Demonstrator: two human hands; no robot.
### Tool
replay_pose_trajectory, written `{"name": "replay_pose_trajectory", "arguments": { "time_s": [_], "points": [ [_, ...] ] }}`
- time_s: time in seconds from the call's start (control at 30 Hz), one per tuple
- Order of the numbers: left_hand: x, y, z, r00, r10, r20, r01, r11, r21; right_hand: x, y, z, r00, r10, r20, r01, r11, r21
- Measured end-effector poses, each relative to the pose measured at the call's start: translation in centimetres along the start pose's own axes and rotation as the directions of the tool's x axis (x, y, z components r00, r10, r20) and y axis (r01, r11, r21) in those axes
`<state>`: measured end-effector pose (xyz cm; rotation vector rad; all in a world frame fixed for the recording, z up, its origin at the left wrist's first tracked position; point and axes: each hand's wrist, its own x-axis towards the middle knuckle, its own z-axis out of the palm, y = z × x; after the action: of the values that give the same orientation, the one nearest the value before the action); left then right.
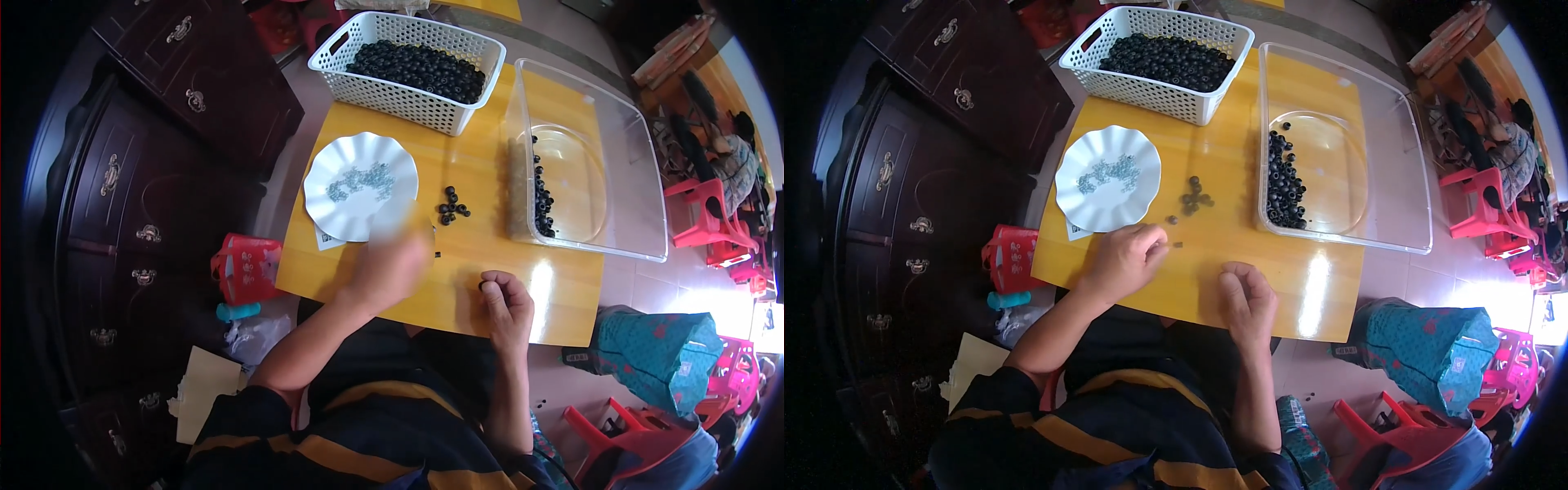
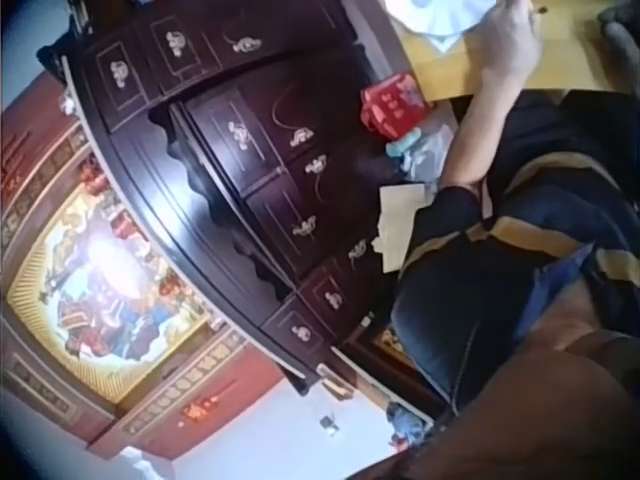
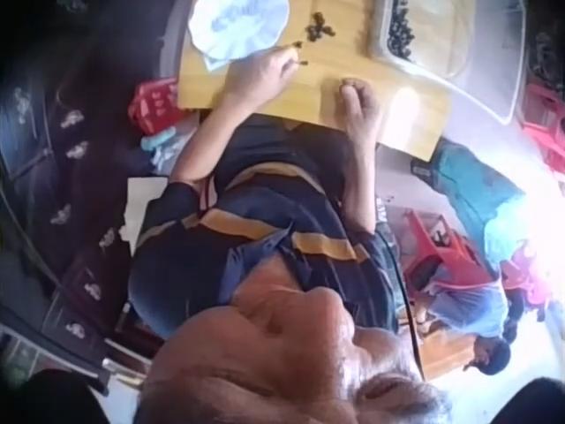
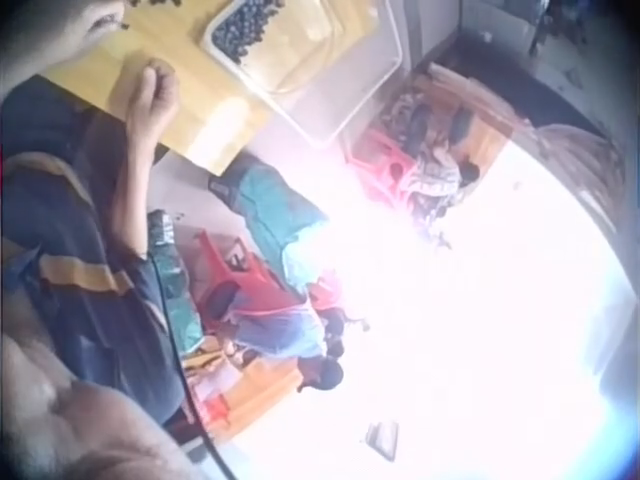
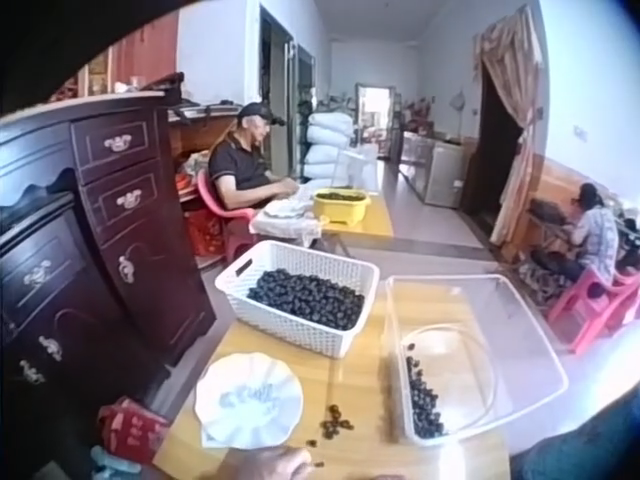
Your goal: Picking up small black components and placing them into a plastic container.
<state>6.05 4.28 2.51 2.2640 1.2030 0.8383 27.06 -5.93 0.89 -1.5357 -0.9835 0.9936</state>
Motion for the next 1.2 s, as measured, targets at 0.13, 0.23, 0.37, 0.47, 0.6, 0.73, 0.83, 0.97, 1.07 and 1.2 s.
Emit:
{"name": "replay_pose_trajectory", "arguments": {
  "time_s": [0.13, 0.23, 0.37, 0.47, 0.6, 0.73, 0.83, 0.97, 1.07, 1.2],
  "points": [
    [-0.6, 0.6, 0.0, 1.000, 0.025, 0.009, -0.025, 1.000, -0.001, -0.2, -0.4, 0.7, 0.998, 0.059, 0.032, -0.062, 0.992, 0.112],
    [-0.7, 1.2, 0.2, 0.999, 0.047, 0.021, -0.047, 0.999, 0.000, -0.4, -0.8, 1.1, 0.997, 0.065, 0.046, -0.071, 0.989, 0.132],
    [-1.2, 1.9, -0.5, 0.995, -0.093, 0.049, 0.103, 0.947, -0.305, -0.9, -0.6, 1.3, 0.994, 0.059, 0.097, -0.084, 0.956, 0.280],
    [-1.6, 3.1, -1.6, 0.981, -0.164, 0.107, 0.195, 0.819, -0.539, -1.2, -0.1, 1.7, 0.970, 0.117, 0.214, -0.215, 0.824, 0.523],
    [-1.7, 4.1, -2.3, 1.000, 0.005, -0.019, -0.014, 0.847, -0.531, -1.5, -0.3, 2.6, 0.909, 0.126, 0.398, -0.394, 0.574, 0.718],
    [-1.9, 4.2, -2.3, 0.993, 0.103, -0.065, -0.122, 0.858, -0.500, -1.7, -0.6, 3.7, 0.891, 0.134, 0.435, -0.437, 0.520, 0.734],
    [-2.1, 4.0, -2.1, 0.990, 0.129, -0.052, -0.137, 0.848, -0.512, -1.9, 0.2, 3.7, 0.907, 0.106, 0.408, -0.397, 0.544, 0.740],
    [-2.8, 3.4, -2.3, 0.992, 0.121, -0.043, -0.125, 0.826, -0.549, -2.3, 0.0, 4.1, 0.903, 0.099, 0.419, -0.395, 0.576, 0.716],
    [-3.2, 3.5, -1.7, 0.991, 0.118, -0.060, -0.130, 0.787, -0.603, -2.8, 0.6, 4.1, 0.876, 0.076, 0.477, -0.432, 0.563, 0.704],
    [-3.4, 3.2, -1.3, 0.983, 0.150, -0.108, -0.184, 0.770, -0.611, -3.2, 1.2, 4.6, 0.871, 0.110, 0.478, -0.468, 0.476, 0.744]
  ]
}}
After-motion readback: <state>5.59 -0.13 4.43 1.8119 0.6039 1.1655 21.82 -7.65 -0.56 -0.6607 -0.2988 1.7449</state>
